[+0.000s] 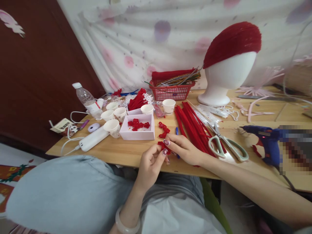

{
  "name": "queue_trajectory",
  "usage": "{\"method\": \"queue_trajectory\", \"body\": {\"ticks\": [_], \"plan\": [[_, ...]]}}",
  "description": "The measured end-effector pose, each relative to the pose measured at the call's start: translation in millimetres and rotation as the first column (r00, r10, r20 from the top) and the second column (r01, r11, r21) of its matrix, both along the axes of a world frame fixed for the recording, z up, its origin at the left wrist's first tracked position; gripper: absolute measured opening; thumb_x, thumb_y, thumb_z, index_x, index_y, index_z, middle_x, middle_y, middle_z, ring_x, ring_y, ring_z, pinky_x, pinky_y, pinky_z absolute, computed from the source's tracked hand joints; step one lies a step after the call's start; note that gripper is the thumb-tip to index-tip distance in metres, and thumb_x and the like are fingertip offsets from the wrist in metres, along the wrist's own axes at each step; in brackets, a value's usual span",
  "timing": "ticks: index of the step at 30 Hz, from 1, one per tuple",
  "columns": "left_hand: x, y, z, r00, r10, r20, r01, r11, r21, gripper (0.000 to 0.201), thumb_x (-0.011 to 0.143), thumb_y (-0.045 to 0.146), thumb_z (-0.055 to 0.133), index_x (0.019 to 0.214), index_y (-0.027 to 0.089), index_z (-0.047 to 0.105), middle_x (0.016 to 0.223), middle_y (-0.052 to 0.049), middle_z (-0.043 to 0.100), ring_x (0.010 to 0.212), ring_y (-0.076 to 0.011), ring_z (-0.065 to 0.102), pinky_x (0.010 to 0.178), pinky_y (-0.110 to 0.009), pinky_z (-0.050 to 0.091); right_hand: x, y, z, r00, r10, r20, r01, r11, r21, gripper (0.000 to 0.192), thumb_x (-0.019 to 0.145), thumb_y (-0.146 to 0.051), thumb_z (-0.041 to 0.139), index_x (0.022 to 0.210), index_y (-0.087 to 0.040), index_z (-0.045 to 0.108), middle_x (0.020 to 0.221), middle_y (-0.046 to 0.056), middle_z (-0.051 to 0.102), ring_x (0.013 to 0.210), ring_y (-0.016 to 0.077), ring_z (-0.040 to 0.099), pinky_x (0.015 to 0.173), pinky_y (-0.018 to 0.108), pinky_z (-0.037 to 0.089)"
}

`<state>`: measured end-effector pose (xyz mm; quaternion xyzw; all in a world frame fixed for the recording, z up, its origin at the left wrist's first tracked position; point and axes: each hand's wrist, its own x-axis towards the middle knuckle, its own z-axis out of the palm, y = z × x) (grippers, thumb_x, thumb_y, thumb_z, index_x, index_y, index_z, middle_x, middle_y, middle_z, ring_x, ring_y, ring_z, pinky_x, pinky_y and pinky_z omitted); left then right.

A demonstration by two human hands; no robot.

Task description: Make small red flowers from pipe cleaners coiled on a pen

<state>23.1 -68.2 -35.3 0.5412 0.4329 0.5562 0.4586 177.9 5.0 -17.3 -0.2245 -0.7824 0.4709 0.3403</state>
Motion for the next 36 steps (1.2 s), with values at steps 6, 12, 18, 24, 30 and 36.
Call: {"method": "queue_trajectory", "body": {"ticks": [6, 12, 18, 24, 30, 36], "plan": [[-6.4, 3.1, 4.0, 0.999, -0.012, 0.034, 0.015, 0.997, -0.075, 0.031, 0.086, 0.047, 0.068, 0.082, 0.016, 0.065, 0.069, -0.002, 0.065, 0.063, -0.0146, 0.062, 0.064, -0.026, 0.053, 0.8, 1.4, 1.3, 1.0, 0.0, -0.004, 0.0, 0.999, 0.034, 0.05, 0.095, -0.059, 0.051, 0.066, -0.019, 0.046, 0.06, -0.004, 0.046, 0.055, 0.0107, 0.041, 0.052, 0.024, 0.034], [-2.7, 3.5, 3.1, 0.998, 0.05, 0.031, -0.049, 0.998, -0.051, 0.028, 0.09, 0.042, 0.064, 0.078, 0.016, 0.062, 0.063, 0.001, 0.062, 0.057, -0.0118, 0.059, 0.062, -0.023, 0.052, 0.8, 1.1, -4.4, 0.998, -0.04, -0.043, 0.032, 0.987, -0.158, 0.056, 0.097, -0.067, 0.037, 0.064, -0.021, 0.041, 0.057, -0.005, 0.043, 0.052, 0.0114, 0.039, 0.051, 0.025, 0.033], [5.4, -0.5, 2.0, 0.965, 0.261, -0.026, -0.257, 0.961, 0.1, 0.017, 0.094, 0.032, 0.059, 0.085, 0.017, 0.062, 0.072, 0.0, 0.064, 0.063, -0.0112, 0.059, 0.063, -0.02, 0.051, -0.3, -3.1, -2.1, 0.997, 0.063, -0.052, -0.067, 0.995, -0.077, 0.045, 0.097, -0.057, 0.05, 0.074, -0.018, 0.052, 0.067, -0.003, 0.05, 0.058, 0.0112, 0.044, 0.057, 0.024, 0.037], [-6.3, 0.5, 3.9, 0.998, 0.05, -0.037, -0.05, 0.999, 0.022, 0.023, 0.097, 0.035, 0.054, 0.082, 0.018, 0.057, 0.066, 0.003, 0.057, 0.06, -0.012, 0.057, 0.063, -0.023, 0.049, 2.4, -2.1, -2.6, 0.965, 0.244, -0.092, -0.257, 0.953, -0.16, 0.032, 0.1, -0.044, 0.052, 0.088, -0.015, 0.062, 0.079, 0.003, 0.066, 0.071, 0.0145, 0.058, 0.067, 0.025, 0.044], [-9.7, 0.1, 7.6, 0.962, 0.133, -0.237, -0.118, 0.99, 0.078, 0.018, 0.098, 0.029, 0.051, 0.085, 0.019, 0.057, 0.068, 0.003, 0.058, 0.064, -0.0111, 0.057, 0.064, -0.021, 0.044, 2.9, 5.7, -3.3, 0.975, 0.206, -0.089, -0.217, 0.966, -0.144, 0.032, 0.096, -0.043, 0.061, 0.079, -0.016, 0.063, 0.068, -0.004, 0.054, 0.057, 0.0101, 0.044, 0.056, 0.023, 0.037], [-10.1, 1.3, 6.6, 0.991, 0.077, -0.111, -0.076, 0.997, 0.014, 0.026, 0.1, 0.036, 0.046, 0.084, 0.019, 0.057, 0.067, 0.003, 0.058, 0.065, -0.0123, 0.058, 0.067, -0.023, 0.047, -3.4, 4.4, -2.5, 0.975, 0.166, -0.145, -0.191, 0.964, -0.185, 0.038, 0.09, -0.049, 0.066, 0.07, -0.017, 0.058, 0.063, -0.002, 0.058, 0.056, 0.0105, 0.047, 0.054, 0.023, 0.035]]}}
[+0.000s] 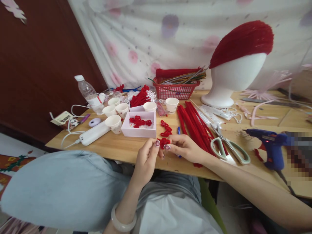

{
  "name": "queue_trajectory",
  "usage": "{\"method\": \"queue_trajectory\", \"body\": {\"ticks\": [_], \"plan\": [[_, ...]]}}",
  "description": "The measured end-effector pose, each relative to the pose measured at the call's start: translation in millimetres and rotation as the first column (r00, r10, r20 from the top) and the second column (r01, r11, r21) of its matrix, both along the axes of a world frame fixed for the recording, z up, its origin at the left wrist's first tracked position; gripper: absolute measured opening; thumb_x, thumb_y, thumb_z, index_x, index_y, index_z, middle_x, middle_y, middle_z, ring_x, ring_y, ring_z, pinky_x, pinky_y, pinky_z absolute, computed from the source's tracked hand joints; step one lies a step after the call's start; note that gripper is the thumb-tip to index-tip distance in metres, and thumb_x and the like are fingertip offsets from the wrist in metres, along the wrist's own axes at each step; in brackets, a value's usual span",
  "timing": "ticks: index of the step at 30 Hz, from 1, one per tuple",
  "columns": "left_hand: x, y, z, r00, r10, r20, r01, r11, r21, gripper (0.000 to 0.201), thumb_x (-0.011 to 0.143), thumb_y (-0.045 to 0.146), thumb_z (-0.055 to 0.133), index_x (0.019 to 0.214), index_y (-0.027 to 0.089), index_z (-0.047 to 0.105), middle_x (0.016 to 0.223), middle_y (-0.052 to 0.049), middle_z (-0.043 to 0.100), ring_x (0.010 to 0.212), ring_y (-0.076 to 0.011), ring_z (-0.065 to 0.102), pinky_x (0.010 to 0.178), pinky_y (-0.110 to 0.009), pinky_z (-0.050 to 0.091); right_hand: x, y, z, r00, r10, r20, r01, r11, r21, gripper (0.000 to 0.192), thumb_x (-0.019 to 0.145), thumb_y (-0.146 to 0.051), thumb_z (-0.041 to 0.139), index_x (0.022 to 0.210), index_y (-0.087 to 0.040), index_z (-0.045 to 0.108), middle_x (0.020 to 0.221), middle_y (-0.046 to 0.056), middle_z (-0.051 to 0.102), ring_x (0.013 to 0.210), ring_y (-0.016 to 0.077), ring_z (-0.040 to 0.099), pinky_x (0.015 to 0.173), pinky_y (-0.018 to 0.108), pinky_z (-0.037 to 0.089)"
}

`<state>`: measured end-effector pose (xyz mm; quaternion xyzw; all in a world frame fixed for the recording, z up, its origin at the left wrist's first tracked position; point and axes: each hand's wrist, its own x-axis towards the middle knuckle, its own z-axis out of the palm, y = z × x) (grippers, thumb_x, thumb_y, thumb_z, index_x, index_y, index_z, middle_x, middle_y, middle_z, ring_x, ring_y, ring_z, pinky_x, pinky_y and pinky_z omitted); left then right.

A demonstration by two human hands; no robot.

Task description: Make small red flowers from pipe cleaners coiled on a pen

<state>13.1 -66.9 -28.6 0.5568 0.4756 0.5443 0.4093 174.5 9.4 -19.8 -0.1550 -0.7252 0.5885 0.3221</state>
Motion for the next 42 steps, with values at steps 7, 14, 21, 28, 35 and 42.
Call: {"method": "queue_trajectory", "body": {"ticks": [7, 14, 21, 28, 35, 42], "plan": [[1.6, -1.5, 1.0, 0.998, 0.051, 0.024, -0.052, 0.997, 0.051, 0.019, 0.098, 0.032, 0.052, 0.086, 0.018, 0.059, 0.07, 0.001, 0.063, 0.067, -0.0118, 0.06, 0.069, -0.021, 0.048, 4.2, 4.7, -10.8, 0.982, -0.18, 0.053, 0.183, 0.981, -0.061, 0.062, 0.085, -0.067, 0.061, 0.049, -0.018, 0.052, 0.038, -0.004, 0.046, 0.035, 0.0068, 0.035, 0.039, 0.023, 0.025], [1.0, 1.8, -0.5, 0.985, 0.127, 0.121, -0.128, 0.992, 0.004, 0.018, 0.091, 0.032, 0.062, 0.08, 0.018, 0.064, 0.069, -0.001, 0.07, 0.063, -0.0124, 0.062, 0.067, -0.021, 0.051, 0.9, 10.8, -5.9, 0.94, -0.338, -0.045, 0.332, 0.936, -0.115, 0.043, 0.088, -0.063, 0.061, 0.085, -0.021, 0.057, 0.048, -0.009, 0.046, 0.042, 0.0097, 0.041, 0.045, 0.022, 0.034], [3.6, 3.6, -5.8, 0.996, 0.083, -0.018, -0.082, 0.996, 0.035, 0.015, 0.09, 0.031, 0.063, 0.084, 0.018, 0.068, 0.084, -0.004, 0.074, 0.079, -0.0177, 0.068, 0.073, -0.024, 0.052, 0.0, -0.4, -5.7, 0.969, -0.205, 0.134, 0.203, 0.979, 0.033, 0.053, 0.095, -0.067, 0.044, 0.07, -0.02, 0.05, 0.058, -0.004, 0.048, 0.052, 0.0114, 0.043, 0.051, 0.025, 0.036], [1.7, 7.7, -11.3, 0.969, 0.043, 0.242, -0.036, 0.999, -0.034, 0.033, 0.096, 0.042, 0.054, 0.083, 0.016, 0.069, 0.084, -0.006, 0.074, 0.075, -0.0195, 0.069, 0.072, -0.029, 0.053, -0.2, -3.5, 0.2, 0.959, -0.273, 0.07, 0.26, 0.953, 0.158, 0.047, 0.096, -0.06, 0.051, 0.07, -0.02, 0.051, 0.062, -0.004, 0.048, 0.055, 0.0115, 0.042, 0.054, 0.025, 0.035], [9.2, 11.1, -8.0, 0.896, 0.059, 0.439, -0.031, 0.997, -0.07, 0.032, 0.086, 0.038, 0.07, 0.109, 0.019, 0.06, 0.09, -0.004, 0.072, 0.07, -0.0146, 0.067, 0.067, -0.026, 0.055, 0.2, 0.4, -9.2, 0.985, -0.161, -0.061, 0.144, 0.965, -0.218, 0.044, 0.084, -0.055, 0.071, 0.068, -0.017, 0.057, 0.055, -0.004, 0.053, 0.05, 0.0092, 0.041, 0.049, 0.023, 0.03], [21.6, 5.2, 1.5, 0.938, 0.113, 0.327, -0.15, 0.984, 0.092, 0.015, 0.086, 0.03, 0.068, 0.079, 0.017, 0.065, 0.064, 0.002, 0.066, 0.059, -0.011, 0.061, 0.063, -0.022, 0.051, -6.2, -2.7, -7.7, 0.987, -0.067, -0.149, -0.005, 0.901, -0.434, 0.047, 0.082, -0.062, 0.069, 0.071, -0.022, 0.047, 0.049, -0.008, 0.043, 0.047, 0.0111, 0.042, 0.049, 0.023, 0.034]]}}
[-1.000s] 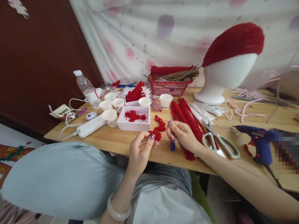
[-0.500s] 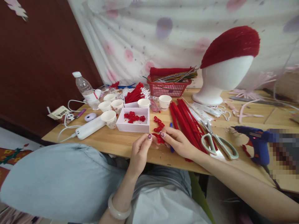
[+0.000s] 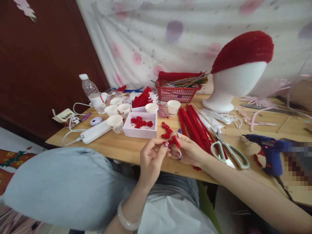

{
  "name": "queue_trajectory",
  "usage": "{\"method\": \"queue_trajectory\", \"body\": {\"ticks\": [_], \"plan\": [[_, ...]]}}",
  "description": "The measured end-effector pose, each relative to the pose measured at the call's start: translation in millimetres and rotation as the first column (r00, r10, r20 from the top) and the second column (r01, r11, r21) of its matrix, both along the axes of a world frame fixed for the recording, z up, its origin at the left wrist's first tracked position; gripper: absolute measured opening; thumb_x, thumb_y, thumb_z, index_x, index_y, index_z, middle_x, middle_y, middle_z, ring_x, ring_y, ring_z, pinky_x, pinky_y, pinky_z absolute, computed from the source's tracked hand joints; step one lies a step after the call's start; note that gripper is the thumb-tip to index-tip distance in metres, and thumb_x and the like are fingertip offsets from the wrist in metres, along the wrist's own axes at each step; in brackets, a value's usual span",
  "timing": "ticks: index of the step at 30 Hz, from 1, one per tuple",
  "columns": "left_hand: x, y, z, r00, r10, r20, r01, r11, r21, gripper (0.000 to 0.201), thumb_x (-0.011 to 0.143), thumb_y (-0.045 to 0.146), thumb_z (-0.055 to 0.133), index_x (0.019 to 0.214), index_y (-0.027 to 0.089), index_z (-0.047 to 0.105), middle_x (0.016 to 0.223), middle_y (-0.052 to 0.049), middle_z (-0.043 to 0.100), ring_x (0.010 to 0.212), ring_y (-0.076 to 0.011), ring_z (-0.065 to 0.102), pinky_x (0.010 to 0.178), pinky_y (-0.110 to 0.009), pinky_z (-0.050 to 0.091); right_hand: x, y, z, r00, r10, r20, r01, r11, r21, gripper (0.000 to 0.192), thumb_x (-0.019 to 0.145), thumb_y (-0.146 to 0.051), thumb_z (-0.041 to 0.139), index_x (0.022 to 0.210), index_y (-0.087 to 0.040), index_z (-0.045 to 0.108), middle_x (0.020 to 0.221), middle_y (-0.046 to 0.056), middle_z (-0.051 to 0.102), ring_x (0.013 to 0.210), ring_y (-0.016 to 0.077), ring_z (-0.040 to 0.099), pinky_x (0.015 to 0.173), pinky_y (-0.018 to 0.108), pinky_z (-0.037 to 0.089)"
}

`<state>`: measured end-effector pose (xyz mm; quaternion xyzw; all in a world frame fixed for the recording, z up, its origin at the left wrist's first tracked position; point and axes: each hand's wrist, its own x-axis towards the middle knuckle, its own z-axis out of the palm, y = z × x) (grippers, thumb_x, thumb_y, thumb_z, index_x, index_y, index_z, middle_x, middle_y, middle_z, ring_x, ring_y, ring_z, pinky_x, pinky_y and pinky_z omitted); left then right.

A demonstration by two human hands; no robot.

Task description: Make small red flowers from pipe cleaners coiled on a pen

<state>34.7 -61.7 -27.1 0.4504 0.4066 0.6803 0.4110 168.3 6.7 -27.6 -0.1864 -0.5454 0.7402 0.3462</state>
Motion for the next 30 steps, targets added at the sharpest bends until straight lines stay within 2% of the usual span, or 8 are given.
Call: {"method": "queue_trajectory", "body": {"ticks": [7, 14, 16, 18, 20, 24, 27, 30], "plan": [[10.0, -2.8, 5.2, 0.997, -0.052, 0.051, 0.054, 0.998, -0.032, 0.014, 0.084, 0.028, 0.065, 0.074, 0.019, 0.062, 0.059, 0.003, 0.063, 0.053, -0.0114, 0.057, 0.058, -0.024, 0.049, -0.2, -3.7, 4.3, 0.994, 0.062, -0.095, -0.081, 0.974, -0.212, 0.047, 0.076, -0.053, 0.08, 0.069, -0.023, 0.043, 0.044, -0.011, 0.038, 0.041, 0.0087, 0.028, 0.053, 0.025, 0.041], [8.2, -5.4, 2.5, 0.993, -0.118, -0.003, 0.117, 0.985, -0.13, 0.018, 0.085, 0.03, 0.06, 0.071, 0.019, 0.057, 0.06, 0.003, 0.057, 0.051, -0.0097, 0.05, 0.051, -0.021, 0.042, 1.9, 1.4, 4.1, 0.999, -0.042, -0.024, 0.039, 0.99, -0.136, 0.048, 0.074, -0.057, 0.079, 0.067, -0.023, 0.046, 0.045, -0.01, 0.036, 0.043, 0.0103, 0.03, 0.048, 0.025, 0.033], [4.8, -4.4, -1.0, 0.999, -0.006, -0.051, -0.001, 0.991, -0.131, 0.012, 0.086, 0.031, 0.062, 0.083, 0.019, 0.06, 0.069, 0.002, 0.059, 0.057, -0.0105, 0.054, 0.054, -0.021, 0.043, 2.7, 2.9, 4.0, 0.994, -0.107, 0.005, 0.107, 0.991, -0.075, 0.047, 0.076, -0.06, 0.076, 0.065, -0.022, 0.049, 0.045, -0.009, 0.038, 0.043, 0.0103, 0.031, 0.049, 0.026, 0.033], [0.1, -3.8, -3.2, 0.977, 0.181, -0.112, -0.191, 0.977, -0.09, 0.017, 0.085, 0.029, 0.066, 0.097, 0.019, 0.061, 0.078, 0.001, 0.061, 0.065, -0.0112, 0.058, 0.058, -0.02, 0.045, 3.2, 2.5, 4.0, 0.983, -0.182, 0.024, 0.182, 0.983, -0.013, 0.044, 0.078, -0.055, 0.077, 0.065, -0.021, 0.054, 0.047, -0.008, 0.044, 0.045, 0.0099, 0.034, 0.05, 0.025, 0.032], [-4.4, -3.7, -3.3, 0.959, 0.245, -0.142, -0.256, 0.964, -0.069, 0.023, 0.084, 0.029, 0.069, 0.104, 0.02, 0.062, 0.082, 0.0, 0.063, 0.07, -0.012, 0.06, 0.061, -0.02, 0.047, 3.0, -0.3, 4.4, 0.959, -0.277, 0.057, 0.27, 0.957, 0.109, 0.039, 0.081, -0.051, 0.077, 0.067, -0.019, 0.059, 0.052, -0.005, 0.052, 0.048, 0.0102, 0.04, 0.051, 0.025, 0.032], [-6.5, -2.9, -3.0, 0.995, 0.023, -0.095, -0.037, 0.989, -0.146, 0.03, 0.093, 0.043, 0.058, 0.1, 0.017, 0.071, 0.084, -0.005, 0.073, 0.071, -0.0162, 0.067, 0.065, -0.025, 0.053, 1.0, -8.4, 6.3, 0.93, -0.356, 0.087, 0.304, 0.882, 0.361, 0.042, 0.084, -0.054, 0.071, 0.066, -0.019, 0.059, 0.057, -0.003, 0.056, 0.051, 0.0113, 0.046, 0.052, 0.026, 0.035], [-2.8, 0.6, -6.6, 0.997, -0.049, 0.053, 0.058, 0.982, -0.18, 0.045, 0.093, 0.054, 0.053, 0.096, 0.014, 0.075, 0.083, -0.008, 0.076, 0.074, -0.0209, 0.071, 0.065, -0.029, 0.056, 0.1, -9.1, 6.3, 0.942, -0.325, 0.086, 0.288, 0.913, 0.288, 0.047, 0.077, -0.056, 0.077, 0.059, -0.02, 0.053, 0.055, -0.004, 0.053, 0.051, 0.0108, 0.043, 0.051, 0.025, 0.034], [-0.2, 4.2, -9.3, 0.979, -0.058, 0.196, 0.097, 0.975, -0.198, 0.045, 0.086, 0.054, 0.062, 0.09, 0.012, 0.076, 0.08, -0.01, 0.077, 0.075, -0.024, 0.073, 0.065, -0.033, 0.059, 0.3, -4.6, 4.4, 0.948, -0.305, 0.09, 0.291, 0.947, 0.138, 0.051, 0.073, -0.061, 0.078, 0.058, -0.019, 0.053, 0.051, -0.006, 0.048, 0.049, 0.0098, 0.039, 0.05, 0.024, 0.033]]}}
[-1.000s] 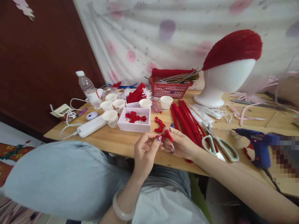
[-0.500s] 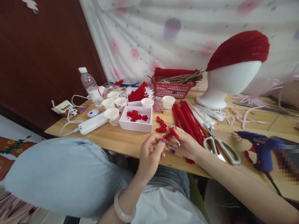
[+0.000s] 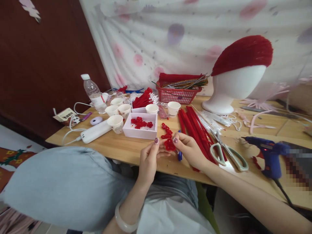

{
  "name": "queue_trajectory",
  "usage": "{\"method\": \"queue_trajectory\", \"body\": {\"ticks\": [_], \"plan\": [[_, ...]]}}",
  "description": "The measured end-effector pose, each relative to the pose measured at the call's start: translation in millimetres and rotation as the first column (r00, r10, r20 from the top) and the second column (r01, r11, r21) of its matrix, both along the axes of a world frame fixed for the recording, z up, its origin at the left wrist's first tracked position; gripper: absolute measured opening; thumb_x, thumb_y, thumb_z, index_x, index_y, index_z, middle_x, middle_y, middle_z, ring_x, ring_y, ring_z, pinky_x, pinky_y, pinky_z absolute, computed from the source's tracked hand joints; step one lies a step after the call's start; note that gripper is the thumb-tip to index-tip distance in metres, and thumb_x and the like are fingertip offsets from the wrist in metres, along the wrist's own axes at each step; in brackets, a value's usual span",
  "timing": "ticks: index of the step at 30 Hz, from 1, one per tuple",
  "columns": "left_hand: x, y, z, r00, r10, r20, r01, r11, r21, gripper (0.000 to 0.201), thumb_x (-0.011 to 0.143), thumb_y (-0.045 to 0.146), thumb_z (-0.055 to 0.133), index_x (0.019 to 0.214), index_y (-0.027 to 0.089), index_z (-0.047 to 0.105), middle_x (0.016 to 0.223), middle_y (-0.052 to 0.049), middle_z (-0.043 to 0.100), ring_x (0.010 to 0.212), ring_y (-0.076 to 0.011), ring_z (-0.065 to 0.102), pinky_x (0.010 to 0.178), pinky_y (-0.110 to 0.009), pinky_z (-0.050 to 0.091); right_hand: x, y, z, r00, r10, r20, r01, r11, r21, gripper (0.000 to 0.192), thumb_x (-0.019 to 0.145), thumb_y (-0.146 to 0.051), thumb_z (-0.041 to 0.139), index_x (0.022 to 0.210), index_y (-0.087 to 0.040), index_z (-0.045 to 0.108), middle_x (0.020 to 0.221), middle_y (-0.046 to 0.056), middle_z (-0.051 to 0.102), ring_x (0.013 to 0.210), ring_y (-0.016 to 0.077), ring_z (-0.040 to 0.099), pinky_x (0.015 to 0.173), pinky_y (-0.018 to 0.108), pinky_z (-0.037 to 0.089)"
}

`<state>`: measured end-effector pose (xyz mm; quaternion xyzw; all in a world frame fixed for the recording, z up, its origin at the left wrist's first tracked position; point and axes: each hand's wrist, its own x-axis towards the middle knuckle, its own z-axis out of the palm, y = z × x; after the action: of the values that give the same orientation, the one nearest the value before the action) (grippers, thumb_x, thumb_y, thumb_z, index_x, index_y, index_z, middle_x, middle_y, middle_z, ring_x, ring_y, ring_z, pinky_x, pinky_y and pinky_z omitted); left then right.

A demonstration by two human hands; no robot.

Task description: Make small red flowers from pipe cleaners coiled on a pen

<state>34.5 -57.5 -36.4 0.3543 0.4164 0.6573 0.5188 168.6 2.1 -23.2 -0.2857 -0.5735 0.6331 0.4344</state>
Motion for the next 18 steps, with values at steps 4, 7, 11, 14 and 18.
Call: {"method": "queue_trajectory", "body": {"ticks": [4, 7, 11, 14, 18], "plan": [[-0.9, 0.9, 0.8, 0.997, 0.035, 0.069, -0.033, 0.999, -0.032, 0.036, 0.08, 0.047, 0.069, 0.08, 0.012, 0.076, 0.082, -0.011, 0.078, 0.078, -0.0253, 0.075, 0.067, -0.034, 0.062, 0.0, 6.3, -1.5, 0.997, 0.055, -0.045, -0.06, 0.991, -0.122, 0.053, 0.08, -0.069, 0.065, 0.065, -0.019, 0.057, 0.055, -0.003, 0.05, 0.049, 0.0116, 0.044, 0.047, 0.025, 0.037], [-2.5, -0.2, 1.4, 0.997, 0.033, 0.072, -0.031, 0.999, -0.042, 0.033, 0.079, 0.044, 0.07, 0.081, 0.011, 0.076, 0.088, -0.013, 0.079, 0.08, -0.0252, 0.076, 0.069, -0.034, 0.063, 0.1, 8.1, -1.8, 0.992, 0.09, -0.093, -0.108, 0.971, -0.215, 0.045, 0.076, -0.061, 0.073, 0.068, -0.019, 0.058, 0.059, -0.003, 0.053, 0.049, 0.0112, 0.046, 0.045, 0.023, 0.038], [-3.6, -0.9, 1.5, 0.998, -0.002, 0.06, 0.004, 1.0, -0.022, 0.031, 0.08, 0.041, 0.071, 0.087, 0.011, 0.077, 0.09, -0.012, 0.079, 0.08, -0.0239, 0.076, 0.071, -0.034, 0.064, 0.5, 6.9, -3.4, 0.993, 0.079, -0.09, -0.098, 0.969, -0.227, 0.04, 0.069, -0.051, 0.083, 0.073, -0.019, 0.059, 0.061, -0.004, 0.055, 0.051, 0.0103, 0.047, 0.046, 0.022, 0.037], [-4.0, -0.6, 2.1, 1.0, 0.01, -0.003, -0.01, 0.999, -0.033, 0.03, 0.081, 0.04, 0.072, 0.09, 0.012, 0.078, 0.089, -0.01, 0.079, 0.079, -0.0224, 0.075, 0.072, -0.033, 0.064, 0.5, 5.0, -3.9, 0.995, 0.077, -0.068, -0.09, 0.973, -0.212, 0.042, 0.072, -0.053, 0.081, 0.072, -0.018, 0.059, 0.061, -0.004, 0.054, 0.051, 0.0097, 0.048, 0.047, 0.022, 0.035], [-4.4, -0.2, 1.8, 0.99, 0.037, -0.134, -0.04, 0.999, -0.024, 0.027, 0.081, 0.039, 0.073, 0.088, 0.013, 0.075, 0.088, -0.008, 0.079, 0.076, -0.0206, 0.075, 0.069, -0.03, 0.064, -0.9, 3.4, -2.8, 0.996, 0.074, 0.055, -0.068, 0.994, -0.091, 0.043, 0.073, -0.054, 0.081, 0.076, -0.018, 0.057, 0.065, -0.005, 0.055, 0.052, 0.0083, 0.045, 0.05, 0.022, 0.035]]}}
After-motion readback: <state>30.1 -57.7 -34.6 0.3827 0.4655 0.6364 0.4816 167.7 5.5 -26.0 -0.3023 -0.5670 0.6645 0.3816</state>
